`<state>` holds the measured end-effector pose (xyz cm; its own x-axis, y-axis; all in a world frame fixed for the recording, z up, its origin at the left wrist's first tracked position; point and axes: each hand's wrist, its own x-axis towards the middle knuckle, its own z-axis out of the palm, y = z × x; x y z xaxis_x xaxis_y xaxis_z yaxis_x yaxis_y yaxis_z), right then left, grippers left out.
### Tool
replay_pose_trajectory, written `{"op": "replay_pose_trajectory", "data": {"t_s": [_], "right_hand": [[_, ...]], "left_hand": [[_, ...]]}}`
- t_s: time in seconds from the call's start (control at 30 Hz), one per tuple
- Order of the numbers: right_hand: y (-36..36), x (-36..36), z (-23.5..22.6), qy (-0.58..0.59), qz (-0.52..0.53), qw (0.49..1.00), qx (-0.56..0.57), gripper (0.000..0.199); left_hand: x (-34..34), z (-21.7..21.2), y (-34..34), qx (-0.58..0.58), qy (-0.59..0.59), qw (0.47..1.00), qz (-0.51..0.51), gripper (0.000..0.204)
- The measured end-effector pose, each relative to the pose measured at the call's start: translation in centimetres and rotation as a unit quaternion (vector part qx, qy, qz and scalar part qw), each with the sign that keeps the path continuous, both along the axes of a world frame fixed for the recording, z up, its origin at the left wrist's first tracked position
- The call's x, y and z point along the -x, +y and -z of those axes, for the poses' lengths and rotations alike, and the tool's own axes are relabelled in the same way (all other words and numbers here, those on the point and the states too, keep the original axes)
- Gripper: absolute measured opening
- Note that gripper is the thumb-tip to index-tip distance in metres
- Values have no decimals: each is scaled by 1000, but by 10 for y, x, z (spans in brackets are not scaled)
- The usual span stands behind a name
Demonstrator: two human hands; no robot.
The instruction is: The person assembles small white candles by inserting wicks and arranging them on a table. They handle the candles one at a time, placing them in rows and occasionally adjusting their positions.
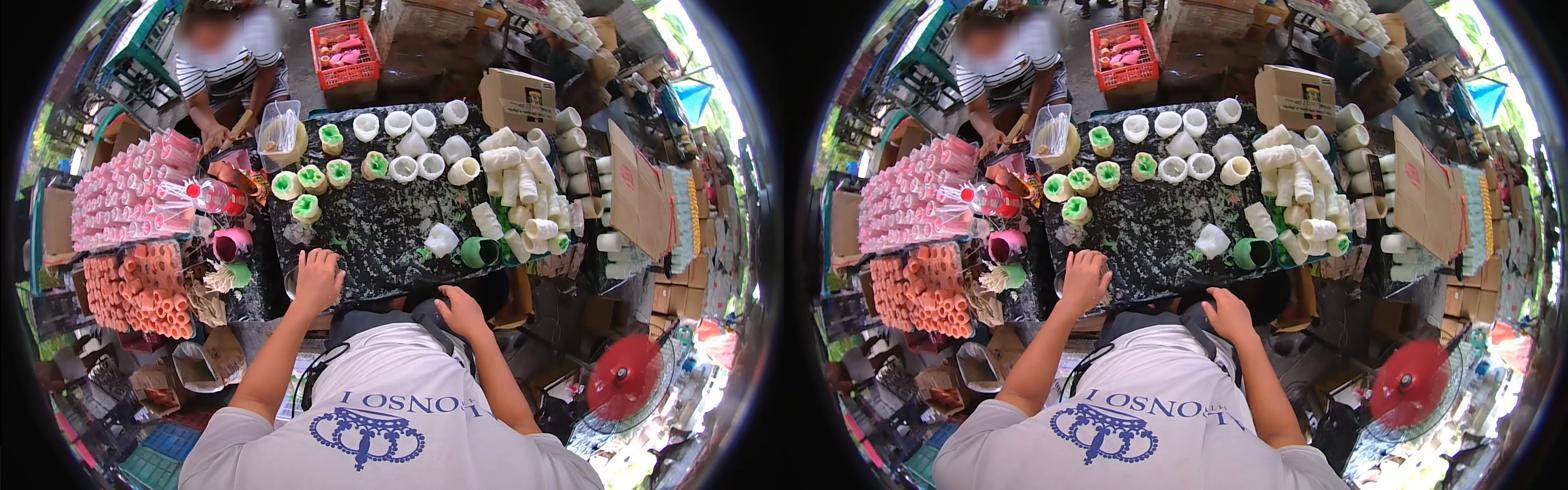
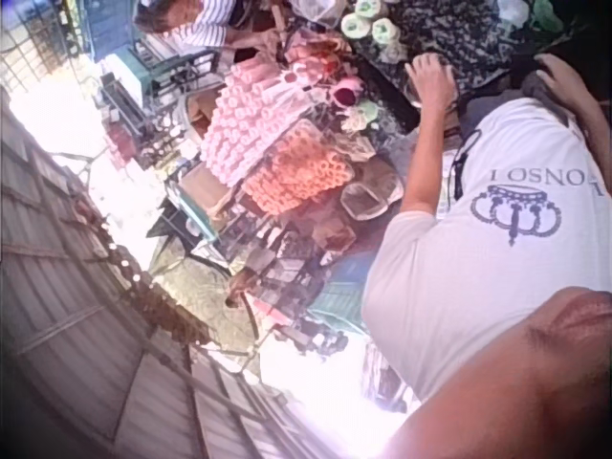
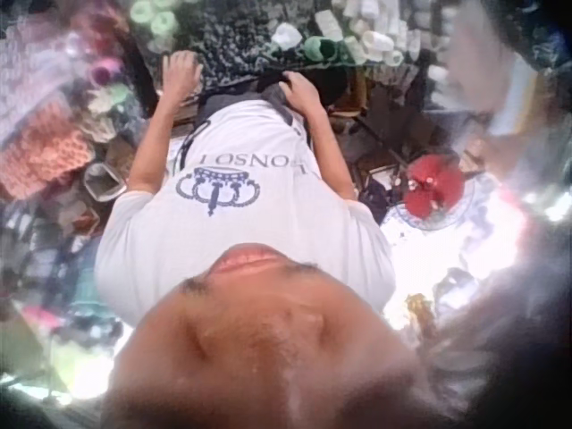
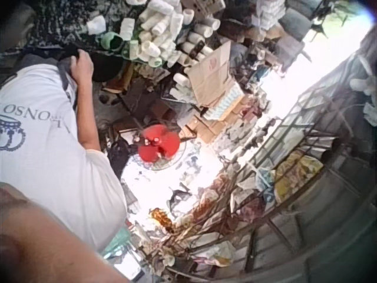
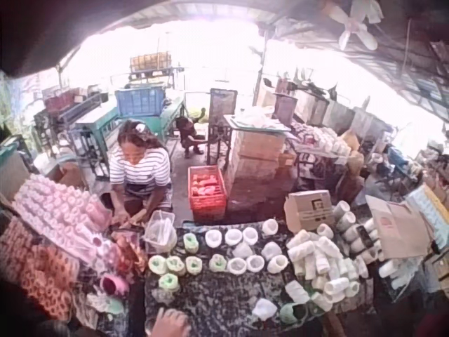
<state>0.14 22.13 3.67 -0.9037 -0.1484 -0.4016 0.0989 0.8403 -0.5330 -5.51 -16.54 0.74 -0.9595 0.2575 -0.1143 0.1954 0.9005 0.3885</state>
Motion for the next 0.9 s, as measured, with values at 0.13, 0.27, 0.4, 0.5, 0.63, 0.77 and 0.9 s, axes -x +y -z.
{"op": "replay_pose_trajectory", "data": {"t_s": [0.13, 0.27, 0.4, 0.5, 0.63, 0.77, 0.9], "right_hand": [[-12, -19, -6, -44, 4, 999, 1, 45], [-13, -20, -18, -38, 3, 999, -14, 44], [-13, -13, -28, 6, 49, 999, 0, 40], [-5, -10, -23, 20, 82, 996, 25, 37], [-1, -3, -32, 77, 54, 995, 26, 29], [4, 28, -47, 113, 59, 990, 68, 24], [10, 76, -60, 173, 37, 979, 101, 20]], "left_hand": [[-5, 4, 2, 16, -34, 999, 7, 46], [-9, 18, -1, 33, -35, 999, 11, 51], [-11, 22, 0, 36, -26, 998, 40, 51], [-9, 21, 1, 15, -29, 999, 43, 53], [-6, 9, 12, -33, -32, 998, 33, 49], [3, 2, 35, -87, -24, 995, 50, 45], [9, -13, 55, -144, -60, 988, -1, 45]]}}
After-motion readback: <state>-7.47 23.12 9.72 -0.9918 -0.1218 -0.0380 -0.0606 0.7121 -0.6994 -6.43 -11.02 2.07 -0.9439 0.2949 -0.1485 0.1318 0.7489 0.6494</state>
